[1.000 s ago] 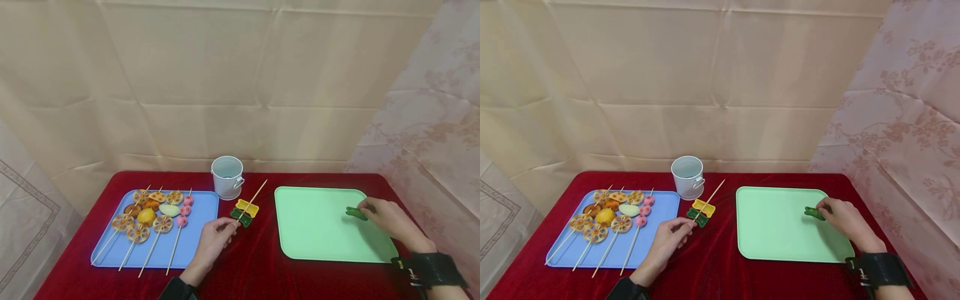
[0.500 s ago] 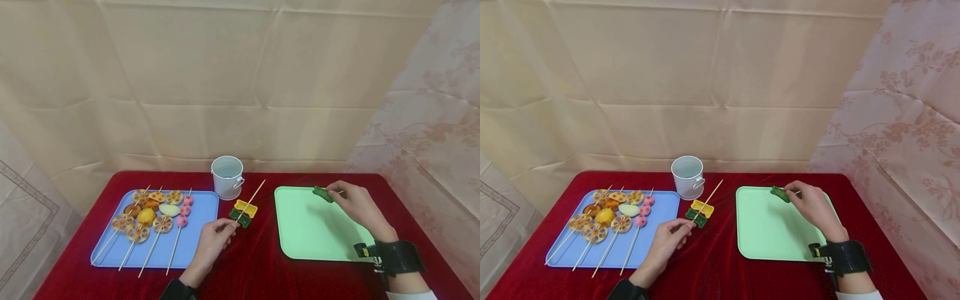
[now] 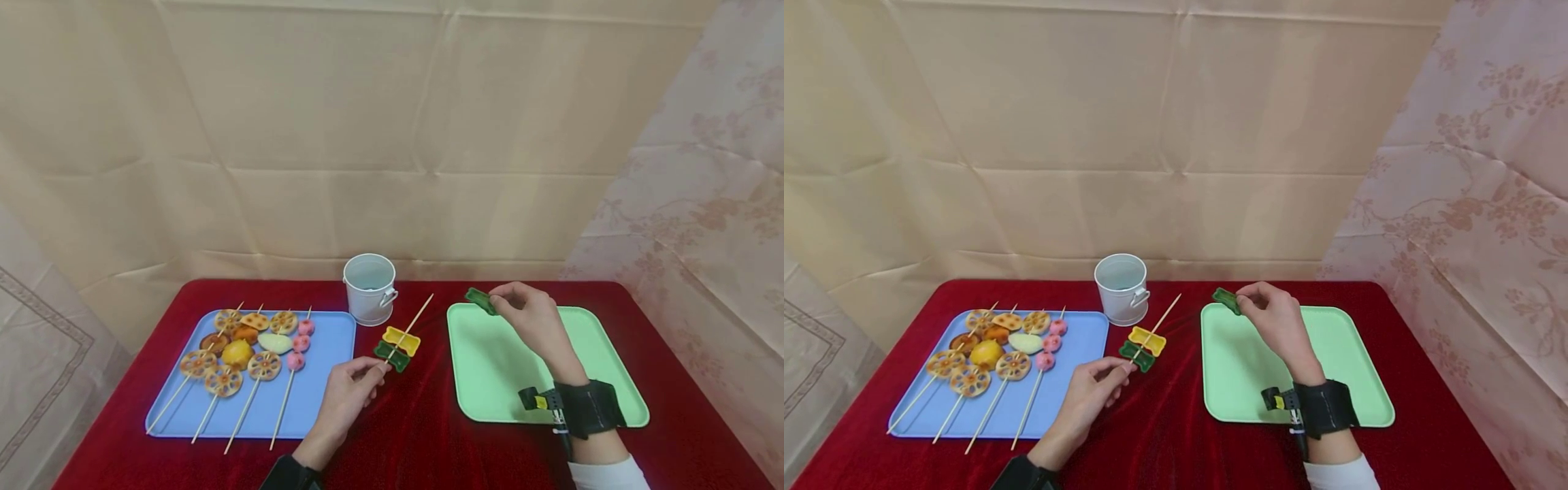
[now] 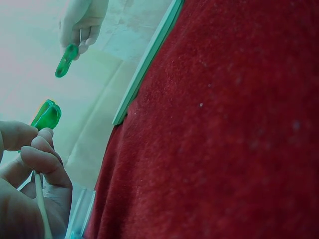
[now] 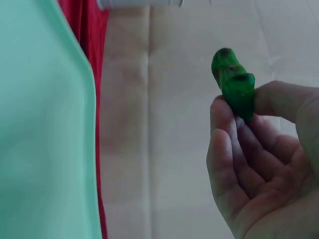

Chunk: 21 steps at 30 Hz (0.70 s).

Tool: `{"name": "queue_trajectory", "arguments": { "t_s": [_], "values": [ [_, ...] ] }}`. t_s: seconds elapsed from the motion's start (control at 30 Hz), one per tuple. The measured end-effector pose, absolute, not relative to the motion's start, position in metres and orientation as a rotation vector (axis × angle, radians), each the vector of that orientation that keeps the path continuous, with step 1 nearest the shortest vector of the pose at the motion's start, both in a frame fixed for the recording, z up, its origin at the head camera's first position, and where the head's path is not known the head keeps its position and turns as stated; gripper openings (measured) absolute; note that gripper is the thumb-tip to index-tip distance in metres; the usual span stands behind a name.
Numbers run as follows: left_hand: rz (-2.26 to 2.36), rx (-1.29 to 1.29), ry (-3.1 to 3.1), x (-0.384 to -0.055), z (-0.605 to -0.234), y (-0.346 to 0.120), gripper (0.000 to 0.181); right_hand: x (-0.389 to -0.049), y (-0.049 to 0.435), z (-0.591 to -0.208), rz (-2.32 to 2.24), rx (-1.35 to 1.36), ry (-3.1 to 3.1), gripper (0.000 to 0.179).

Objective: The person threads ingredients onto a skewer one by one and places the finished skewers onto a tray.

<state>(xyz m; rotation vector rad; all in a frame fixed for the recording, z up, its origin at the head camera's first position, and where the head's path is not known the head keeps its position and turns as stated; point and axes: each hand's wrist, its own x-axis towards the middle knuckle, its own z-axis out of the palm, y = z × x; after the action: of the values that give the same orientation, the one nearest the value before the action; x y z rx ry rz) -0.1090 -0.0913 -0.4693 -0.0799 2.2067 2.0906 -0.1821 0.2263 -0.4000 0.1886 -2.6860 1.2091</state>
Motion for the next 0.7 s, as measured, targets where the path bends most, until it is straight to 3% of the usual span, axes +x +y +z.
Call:
{"name": "queue_trajectory", "arguments": {
  "t_s": [0.7],
  "values": [
    [2.017, -0.007, 2.207, -0.107, -0.471, -0.086, 0.019, -0.188, 0.203, -0.421, 1.485, 0.086, -2.608, 0.025]
  ]
}}
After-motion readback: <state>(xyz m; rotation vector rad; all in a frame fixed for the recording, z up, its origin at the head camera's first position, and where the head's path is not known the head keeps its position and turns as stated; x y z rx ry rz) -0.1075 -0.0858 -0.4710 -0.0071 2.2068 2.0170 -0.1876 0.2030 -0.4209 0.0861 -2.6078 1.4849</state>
